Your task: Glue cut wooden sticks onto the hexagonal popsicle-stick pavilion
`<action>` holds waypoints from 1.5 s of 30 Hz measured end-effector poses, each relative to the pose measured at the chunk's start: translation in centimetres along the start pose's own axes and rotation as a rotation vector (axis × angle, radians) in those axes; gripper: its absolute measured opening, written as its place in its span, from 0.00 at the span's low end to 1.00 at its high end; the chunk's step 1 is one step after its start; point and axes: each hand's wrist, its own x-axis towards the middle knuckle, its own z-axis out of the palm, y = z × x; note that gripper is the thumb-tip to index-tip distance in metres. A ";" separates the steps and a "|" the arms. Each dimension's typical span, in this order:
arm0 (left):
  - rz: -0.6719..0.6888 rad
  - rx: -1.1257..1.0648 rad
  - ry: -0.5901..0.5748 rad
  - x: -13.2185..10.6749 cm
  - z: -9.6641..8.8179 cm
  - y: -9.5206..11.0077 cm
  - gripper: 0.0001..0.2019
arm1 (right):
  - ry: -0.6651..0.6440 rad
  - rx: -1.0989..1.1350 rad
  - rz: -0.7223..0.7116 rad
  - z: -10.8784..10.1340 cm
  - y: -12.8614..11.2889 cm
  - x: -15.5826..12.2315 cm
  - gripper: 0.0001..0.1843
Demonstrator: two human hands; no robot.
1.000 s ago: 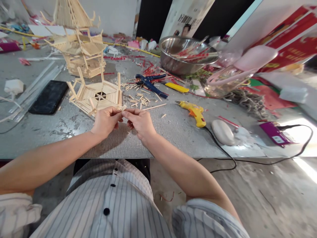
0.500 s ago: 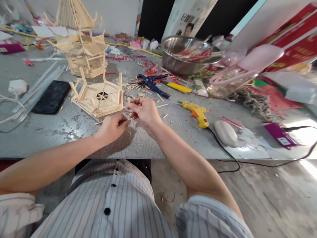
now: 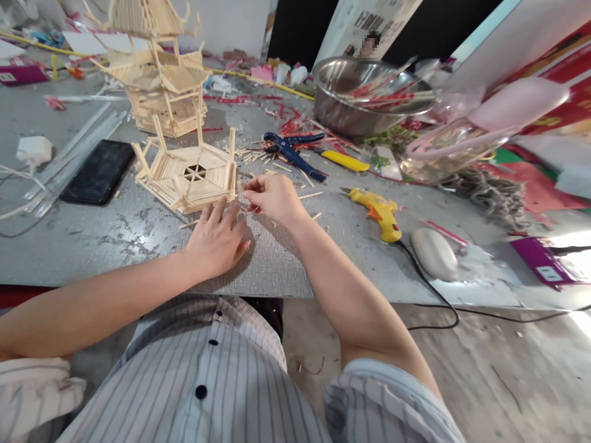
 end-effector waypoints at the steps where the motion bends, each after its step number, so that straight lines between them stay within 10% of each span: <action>1: -0.015 0.008 -0.004 0.0 0.0 0.1 0.18 | 0.006 -0.008 -0.013 0.0 0.1 0.0 0.05; 9: 0.011 0.016 -0.010 0.1 -0.1 0.0 0.21 | -0.016 -0.139 -0.110 -0.6 0.8 -0.3 0.07; 22: -0.060 -0.073 -0.097 0.2 -0.4 -0.2 0.20 | -0.100 -1.001 -0.312 -1.9 -2.4 -0.1 0.09; 45: -0.063 -0.082 -0.105 0.2 -0.1 -0.5 0.18 | -0.337 -1.029 -0.228 -1.2 -5.0 3.0 0.06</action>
